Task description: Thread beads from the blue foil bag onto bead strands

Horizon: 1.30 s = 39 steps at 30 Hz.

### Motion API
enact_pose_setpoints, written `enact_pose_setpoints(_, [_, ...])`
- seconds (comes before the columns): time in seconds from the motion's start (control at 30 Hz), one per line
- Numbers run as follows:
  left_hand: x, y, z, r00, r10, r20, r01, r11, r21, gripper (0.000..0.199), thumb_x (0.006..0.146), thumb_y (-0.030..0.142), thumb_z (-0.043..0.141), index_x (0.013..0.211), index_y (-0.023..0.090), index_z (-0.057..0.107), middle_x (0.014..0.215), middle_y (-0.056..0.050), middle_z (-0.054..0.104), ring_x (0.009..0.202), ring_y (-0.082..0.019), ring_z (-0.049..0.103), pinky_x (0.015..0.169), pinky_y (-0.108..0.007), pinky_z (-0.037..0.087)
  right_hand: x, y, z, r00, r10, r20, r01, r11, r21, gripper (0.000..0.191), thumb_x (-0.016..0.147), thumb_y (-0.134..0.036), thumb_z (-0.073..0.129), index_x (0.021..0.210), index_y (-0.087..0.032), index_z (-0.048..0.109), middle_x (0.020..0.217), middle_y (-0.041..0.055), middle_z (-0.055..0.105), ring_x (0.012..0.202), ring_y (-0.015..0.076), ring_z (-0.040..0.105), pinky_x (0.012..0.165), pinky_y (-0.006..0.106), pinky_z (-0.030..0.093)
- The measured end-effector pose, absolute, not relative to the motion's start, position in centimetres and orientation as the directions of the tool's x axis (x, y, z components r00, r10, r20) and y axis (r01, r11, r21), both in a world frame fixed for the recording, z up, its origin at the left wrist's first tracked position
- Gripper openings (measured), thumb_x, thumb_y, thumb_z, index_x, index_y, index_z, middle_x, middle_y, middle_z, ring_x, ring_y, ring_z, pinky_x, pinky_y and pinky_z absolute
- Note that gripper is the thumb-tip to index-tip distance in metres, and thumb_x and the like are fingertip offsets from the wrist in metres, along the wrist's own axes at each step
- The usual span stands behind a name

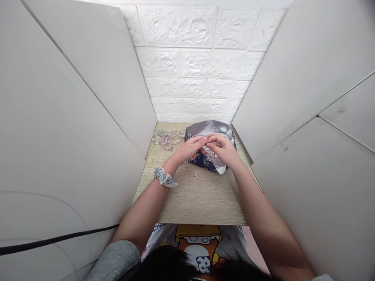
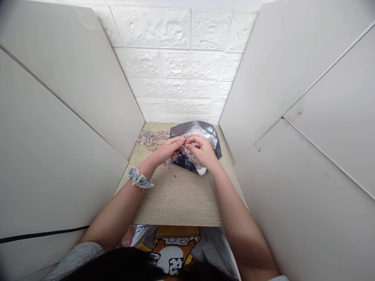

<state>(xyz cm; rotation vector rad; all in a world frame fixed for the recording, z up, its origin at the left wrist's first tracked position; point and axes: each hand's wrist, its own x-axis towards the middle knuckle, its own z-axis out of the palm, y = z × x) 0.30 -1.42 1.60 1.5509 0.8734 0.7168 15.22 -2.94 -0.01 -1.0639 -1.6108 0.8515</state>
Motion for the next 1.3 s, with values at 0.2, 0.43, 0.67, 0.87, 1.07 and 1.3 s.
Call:
enact_pose_setpoints(0.2, [0.3, -1.1, 1.3, 0.551, 0.834, -0.004, 0.121, -0.076, 0.990, 0.028, 0.073, 0.040, 0.048, 0.071, 0.013, 0.053, 0.052, 0.005, 0.039, 0.043, -0.002, 0.032, 0.040, -0.016, 0.023, 16.1, -2.9, 0.3, -0.061, 0.951, 0.302, 0.251, 0.307, -0.918, 0.012, 0.072, -0.030, 0.050, 0.074, -0.018, 0.050, 0.092, 0.0026, 0.054, 0.078, 0.0123, 0.052, 0.067, 0.026, 0.042])
enact_pose_setpoints(0.43, [0.2, -1.0, 1.5, 0.437, 0.899, 0.033, 0.123, -0.096, 0.988, 0.027, 0.072, 0.039, 0.047, 0.072, 0.013, 0.055, 0.044, 0.007, 0.028, 0.039, -0.003, 0.024, 0.039, -0.018, 0.018, 17.2, -2.2, -1.4, -0.124, 0.962, 0.245, 0.897, 0.214, -0.386, 0.017, 0.078, -0.021, 0.040, 0.077, -0.018, 0.057, 0.086, 0.0054, 0.055, 0.081, 0.0157, 0.050, 0.071, 0.027, 0.036])
enact_pose_setpoints(0.67, [0.1, -0.9, 1.6, 0.400, 0.915, 0.061, 0.196, -0.150, 0.969, 0.029, 0.073, 0.038, 0.044, 0.073, 0.013, 0.058, 0.041, 0.007, 0.030, 0.041, -0.005, 0.027, 0.044, -0.019, 0.024, 16.8, -1.9, -2.1, -0.177, 0.981, 0.079, 0.981, 0.182, -0.070, 0.023, 0.078, -0.019, 0.038, 0.081, -0.017, 0.061, 0.090, 0.0078, 0.056, 0.080, 0.0174, 0.051, 0.065, 0.027, 0.034])
enact_pose_setpoints(0.87, [0.2, -0.7, 1.5, 0.388, 0.920, 0.054, 0.206, -0.144, 0.968, 0.027, 0.073, 0.037, 0.045, 0.072, 0.014, 0.058, 0.040, 0.007, 0.031, 0.043, -0.006, 0.030, 0.047, -0.020, 0.028, 16.9, -1.7, -2.5, -0.206, 0.974, 0.097, 0.973, 0.214, -0.082, 0.022, 0.077, -0.019, 0.040, 0.082, -0.018, 0.061, 0.086, 0.0081, 0.057, 0.077, 0.0179, 0.052, 0.065, 0.028, 0.036])
enact_pose_setpoints(1.07, [0.3, -0.6, 1.1, 0.370, 0.928, 0.044, 0.216, -0.132, 0.967, 0.024, 0.070, 0.035, 0.045, 0.070, 0.015, 0.057, 0.042, 0.006, 0.033, 0.044, -0.006, 0.031, 0.048, -0.020, 0.028, 16.9, -1.6, -3.0, -0.216, 0.959, 0.183, 0.959, 0.244, -0.145, 0.018, 0.076, -0.018, 0.041, 0.076, -0.017, 0.058, 0.081, 0.0087, 0.057, 0.074, 0.0184, 0.051, 0.065, 0.030, 0.036])
enact_pose_setpoints(1.3, [0.1, -0.4, 0.8, 0.318, 0.944, 0.086, 0.310, -0.189, 0.932, 0.019, 0.067, 0.028, 0.045, 0.061, 0.014, 0.057, 0.045, 0.005, 0.036, 0.046, -0.006, 0.031, 0.046, -0.020, 0.024, 15.5, -1.9, -1.7, -0.004, 0.975, 0.224, 0.506, 0.196, -0.840, 0.016, 0.078, -0.033, 0.040, 0.078, -0.020, 0.048, 0.074, 0.0014, 0.055, 0.066, 0.0131, 0.050, 0.064, 0.029, 0.041])
